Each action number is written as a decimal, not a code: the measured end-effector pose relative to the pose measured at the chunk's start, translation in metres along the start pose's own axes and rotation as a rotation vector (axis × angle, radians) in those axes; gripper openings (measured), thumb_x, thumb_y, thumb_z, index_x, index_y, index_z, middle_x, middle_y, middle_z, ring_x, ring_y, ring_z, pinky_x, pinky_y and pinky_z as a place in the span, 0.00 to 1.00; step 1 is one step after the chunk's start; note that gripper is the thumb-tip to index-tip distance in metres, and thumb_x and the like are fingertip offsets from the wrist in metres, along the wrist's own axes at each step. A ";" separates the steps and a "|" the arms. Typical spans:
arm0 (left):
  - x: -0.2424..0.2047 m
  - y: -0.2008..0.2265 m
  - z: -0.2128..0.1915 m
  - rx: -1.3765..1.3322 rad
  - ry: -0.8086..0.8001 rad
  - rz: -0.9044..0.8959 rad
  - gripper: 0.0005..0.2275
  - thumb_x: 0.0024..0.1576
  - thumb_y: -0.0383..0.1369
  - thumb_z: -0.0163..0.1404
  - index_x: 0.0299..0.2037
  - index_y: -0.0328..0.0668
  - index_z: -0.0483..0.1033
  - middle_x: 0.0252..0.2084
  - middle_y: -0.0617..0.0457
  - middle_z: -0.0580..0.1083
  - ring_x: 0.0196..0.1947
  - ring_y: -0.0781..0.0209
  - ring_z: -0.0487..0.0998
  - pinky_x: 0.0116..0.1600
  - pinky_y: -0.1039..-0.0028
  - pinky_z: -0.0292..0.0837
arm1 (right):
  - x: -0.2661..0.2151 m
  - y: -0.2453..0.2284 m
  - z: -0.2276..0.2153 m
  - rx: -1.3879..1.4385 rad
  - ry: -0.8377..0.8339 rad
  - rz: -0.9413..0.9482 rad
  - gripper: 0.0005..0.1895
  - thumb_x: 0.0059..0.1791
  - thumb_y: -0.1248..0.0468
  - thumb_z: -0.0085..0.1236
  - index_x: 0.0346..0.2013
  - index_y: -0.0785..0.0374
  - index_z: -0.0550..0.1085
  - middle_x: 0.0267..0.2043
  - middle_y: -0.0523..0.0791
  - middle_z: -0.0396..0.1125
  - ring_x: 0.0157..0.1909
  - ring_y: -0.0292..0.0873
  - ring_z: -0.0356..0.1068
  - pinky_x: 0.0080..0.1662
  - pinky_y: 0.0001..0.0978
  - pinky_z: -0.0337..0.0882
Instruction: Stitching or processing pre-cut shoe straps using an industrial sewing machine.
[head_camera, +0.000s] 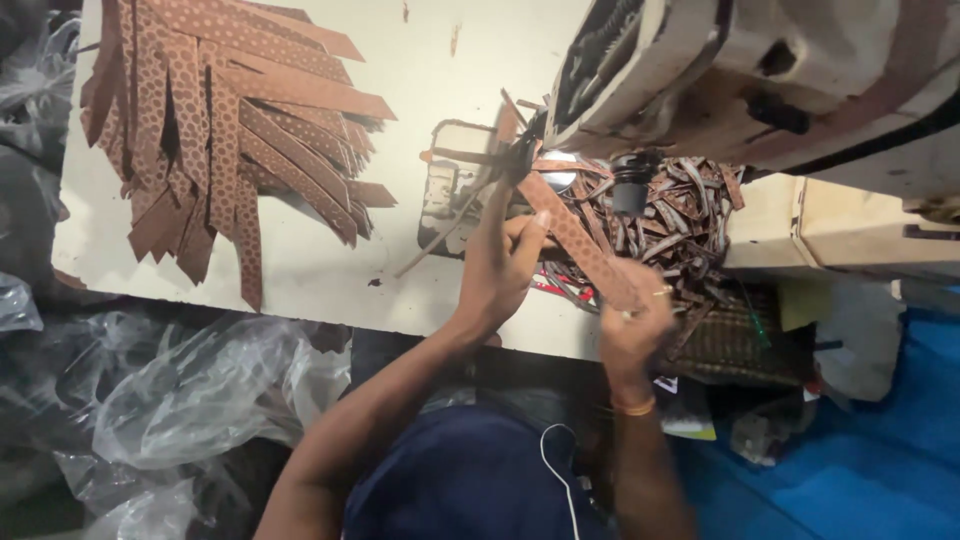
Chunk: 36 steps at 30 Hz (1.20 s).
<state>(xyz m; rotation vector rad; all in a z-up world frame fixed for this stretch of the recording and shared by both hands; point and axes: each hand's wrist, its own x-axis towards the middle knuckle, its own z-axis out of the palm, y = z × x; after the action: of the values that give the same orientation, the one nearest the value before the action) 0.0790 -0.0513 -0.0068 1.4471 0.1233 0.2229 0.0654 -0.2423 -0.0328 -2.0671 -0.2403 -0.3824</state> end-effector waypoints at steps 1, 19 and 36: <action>0.000 -0.004 0.000 0.003 0.005 0.003 0.29 0.67 0.28 0.46 0.75 0.40 0.45 0.30 0.56 0.77 0.30 0.73 0.75 0.36 0.79 0.70 | -0.004 -0.002 0.006 0.005 -0.003 -0.004 0.13 0.51 0.72 0.52 0.49 0.68 0.77 0.50 0.49 0.73 0.53 0.47 0.74 0.57 0.38 0.73; -0.001 -0.011 -0.003 0.137 0.069 0.113 0.28 0.67 0.27 0.50 0.76 0.42 0.51 0.25 0.60 0.67 0.25 0.74 0.62 0.30 0.79 0.61 | -0.012 -0.011 0.059 -0.439 -0.376 -0.269 0.10 0.46 0.67 0.63 0.43 0.61 0.77 0.44 0.46 0.70 0.43 0.52 0.73 0.42 0.43 0.72; 0.003 -0.028 -0.016 0.183 0.025 0.150 0.31 0.66 0.29 0.51 0.78 0.48 0.49 0.36 0.51 0.77 0.32 0.67 0.76 0.37 0.76 0.73 | -0.042 -0.005 0.069 0.242 -0.332 0.465 0.14 0.53 0.66 0.56 0.53 0.67 0.72 0.37 0.42 0.67 0.29 0.31 0.65 0.31 0.24 0.69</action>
<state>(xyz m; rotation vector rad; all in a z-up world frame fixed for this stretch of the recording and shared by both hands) 0.0807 -0.0382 -0.0359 1.6383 0.0566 0.3593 0.0368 -0.1801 -0.0761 -1.8649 0.0031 0.2638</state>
